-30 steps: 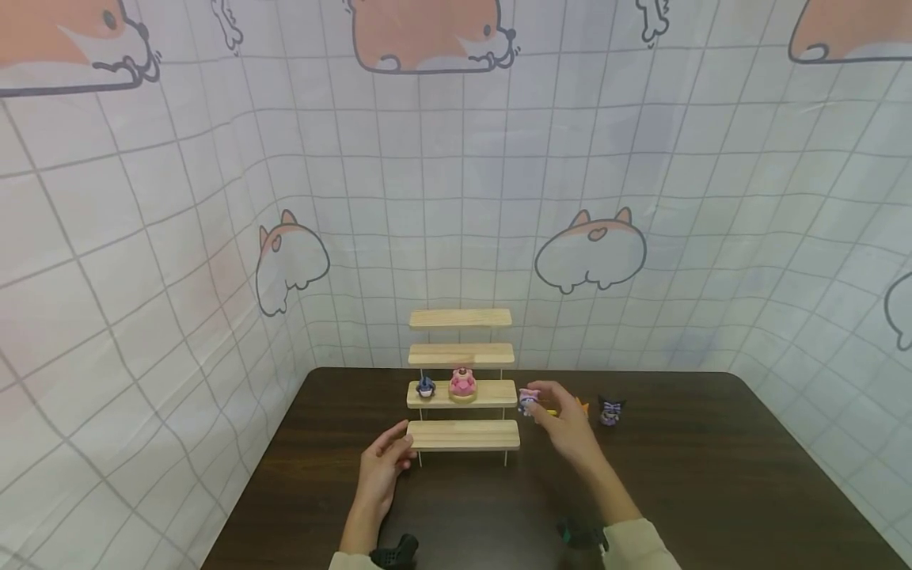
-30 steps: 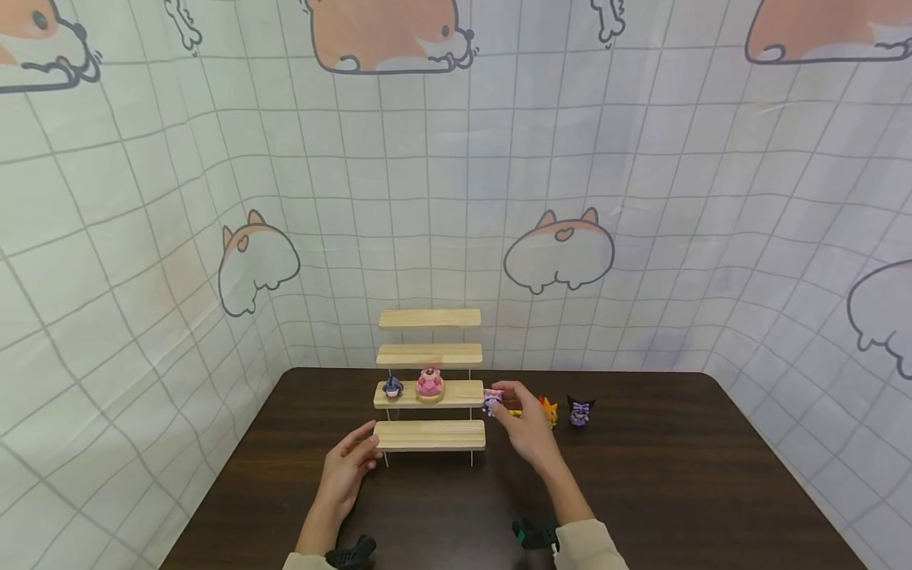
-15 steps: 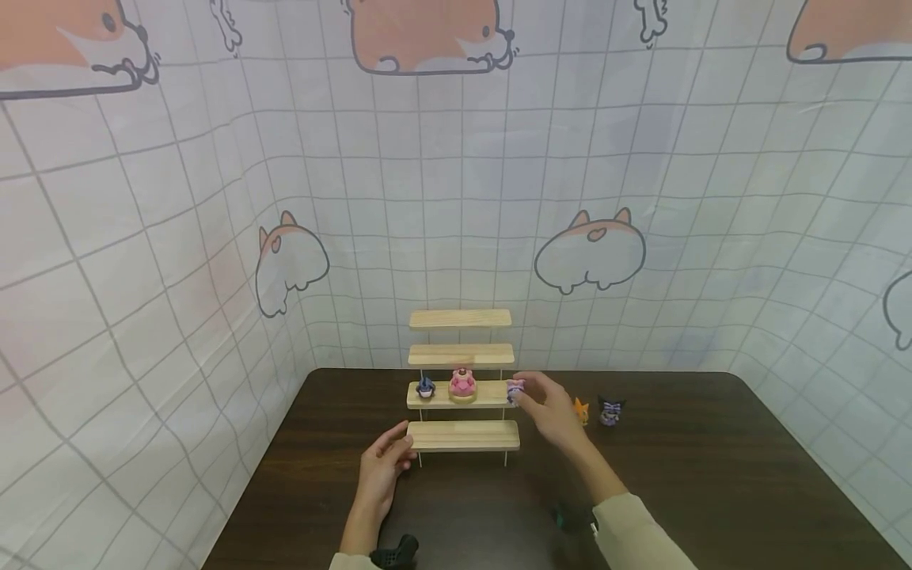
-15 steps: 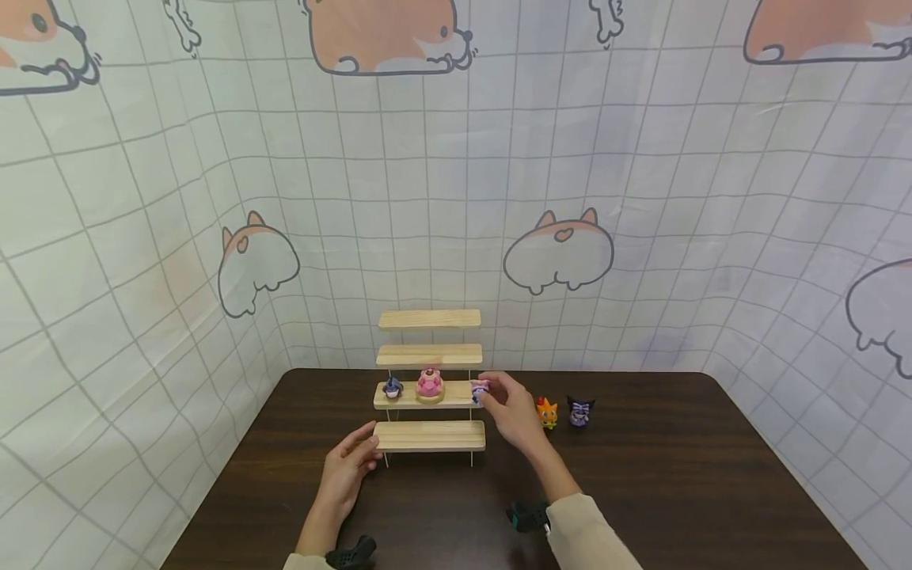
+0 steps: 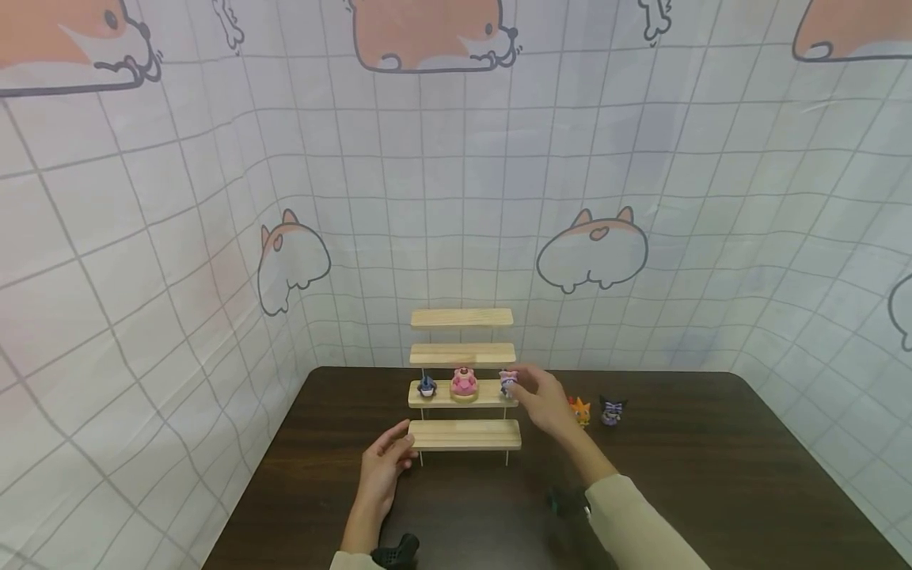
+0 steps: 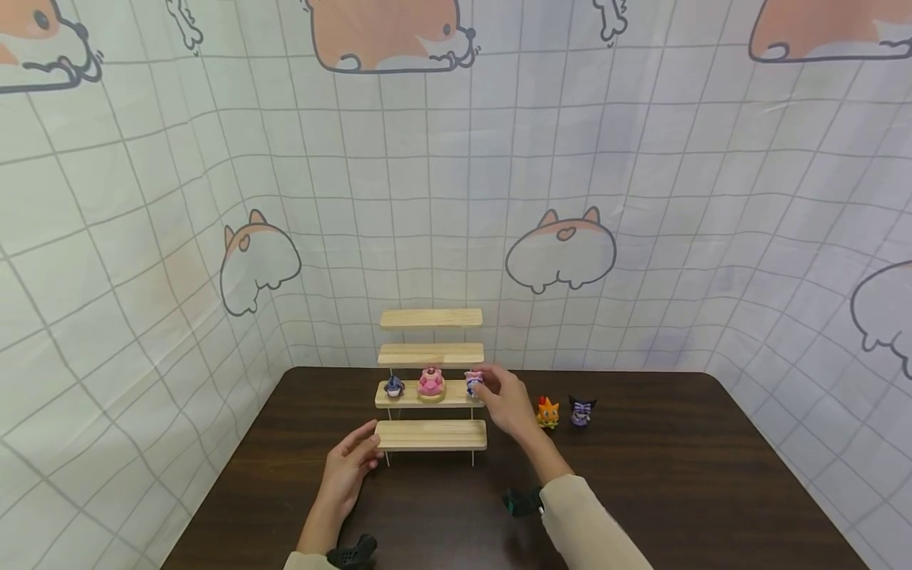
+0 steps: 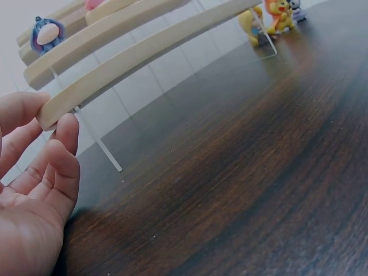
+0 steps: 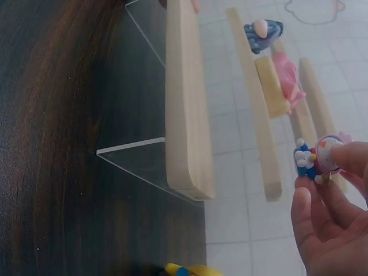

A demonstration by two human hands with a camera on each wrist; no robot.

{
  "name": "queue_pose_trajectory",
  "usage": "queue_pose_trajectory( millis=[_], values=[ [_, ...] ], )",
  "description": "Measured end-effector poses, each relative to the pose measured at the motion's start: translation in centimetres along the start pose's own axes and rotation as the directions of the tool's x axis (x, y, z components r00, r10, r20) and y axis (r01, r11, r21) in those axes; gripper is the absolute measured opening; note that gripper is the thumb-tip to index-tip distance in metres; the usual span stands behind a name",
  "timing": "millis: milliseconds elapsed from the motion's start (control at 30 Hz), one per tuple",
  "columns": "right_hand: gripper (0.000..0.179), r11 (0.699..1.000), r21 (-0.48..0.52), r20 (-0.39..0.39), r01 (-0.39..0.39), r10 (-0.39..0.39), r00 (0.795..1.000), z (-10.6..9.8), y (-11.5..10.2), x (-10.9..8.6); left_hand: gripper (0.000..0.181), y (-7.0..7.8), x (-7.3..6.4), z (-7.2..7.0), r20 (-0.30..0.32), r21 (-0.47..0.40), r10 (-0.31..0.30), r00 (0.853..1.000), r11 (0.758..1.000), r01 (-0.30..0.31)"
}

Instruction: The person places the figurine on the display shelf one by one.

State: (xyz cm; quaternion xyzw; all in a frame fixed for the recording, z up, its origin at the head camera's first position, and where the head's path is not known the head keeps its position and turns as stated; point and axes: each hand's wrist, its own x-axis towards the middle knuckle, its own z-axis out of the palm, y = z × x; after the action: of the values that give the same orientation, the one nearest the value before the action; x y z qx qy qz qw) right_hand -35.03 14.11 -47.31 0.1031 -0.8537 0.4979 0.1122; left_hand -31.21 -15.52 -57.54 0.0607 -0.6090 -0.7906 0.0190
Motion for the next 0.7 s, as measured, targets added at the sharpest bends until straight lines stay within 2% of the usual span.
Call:
queue_pose_trajectory(
  millis=[700],
  values=[
    [0.031, 0.997, -0.081, 0.007, -0.019, 0.020, 1.000, 0.7, 0.2, 1.1, 0.052, 0.1, 0.0, 0.0, 0.002, 0.014, 0.001, 1.000, 1.000, -0.001]
  ],
)
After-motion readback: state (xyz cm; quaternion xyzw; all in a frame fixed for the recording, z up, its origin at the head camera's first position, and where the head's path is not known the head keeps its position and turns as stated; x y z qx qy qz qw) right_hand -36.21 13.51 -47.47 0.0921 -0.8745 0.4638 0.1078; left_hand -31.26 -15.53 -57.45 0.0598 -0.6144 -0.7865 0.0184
